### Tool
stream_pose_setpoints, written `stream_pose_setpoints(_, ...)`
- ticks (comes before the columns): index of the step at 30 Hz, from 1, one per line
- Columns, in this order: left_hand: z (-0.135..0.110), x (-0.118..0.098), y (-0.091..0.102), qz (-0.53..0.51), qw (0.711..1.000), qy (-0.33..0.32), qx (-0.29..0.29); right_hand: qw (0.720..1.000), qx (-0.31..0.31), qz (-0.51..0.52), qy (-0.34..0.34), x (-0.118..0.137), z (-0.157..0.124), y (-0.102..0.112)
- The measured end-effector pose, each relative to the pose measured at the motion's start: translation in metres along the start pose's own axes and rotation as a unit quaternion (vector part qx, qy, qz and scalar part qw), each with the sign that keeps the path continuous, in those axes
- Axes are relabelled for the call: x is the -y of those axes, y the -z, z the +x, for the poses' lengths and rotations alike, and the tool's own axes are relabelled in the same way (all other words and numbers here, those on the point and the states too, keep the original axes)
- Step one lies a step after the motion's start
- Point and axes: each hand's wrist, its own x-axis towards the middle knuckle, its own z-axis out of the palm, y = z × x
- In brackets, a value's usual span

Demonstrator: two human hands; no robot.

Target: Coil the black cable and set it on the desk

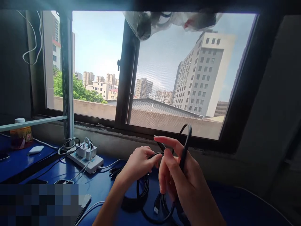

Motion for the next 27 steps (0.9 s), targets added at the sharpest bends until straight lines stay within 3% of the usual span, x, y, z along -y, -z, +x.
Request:
stream_pose_setpoints(3,-0.001,0.002,0.013,-0.163,0.986,-0.032,-0.010,1.000,0.014,-0.007,-0.005,-0.005,0.005,0.000)
stream_pose_setpoints(5,-0.002,0.003,0.022,-0.242,0.968,-0.054,-0.044,1.000,-0.008,-0.003,-0.014,-0.012,0.011,-0.001)
stream_pose_setpoints(11,-0.008,0.000,0.039,-0.370,0.910,-0.103,-0.154,0.982,-0.184,0.029,-0.034,-0.021,0.025,-0.004)
stream_pose_setpoints(17,-0.022,-0.007,0.046,-0.462,0.815,-0.115,-0.331,0.952,-0.298,0.050,-0.056,-0.014,0.030,-0.006)
stream_pose_setpoints(19,-0.023,-0.007,0.050,-0.436,0.814,-0.101,-0.371,0.950,-0.297,0.040,-0.088,-0.013,0.030,-0.005)
stream_pose_setpoints(23,-0.017,-0.003,0.052,-0.421,0.811,-0.031,-0.405,0.965,-0.196,-0.006,-0.176,-0.013,0.024,0.000)
stream_pose_setpoints(27,-0.010,0.001,0.050,-0.429,0.815,-0.008,-0.389,0.951,-0.180,-0.076,-0.240,-0.006,0.017,-0.002)
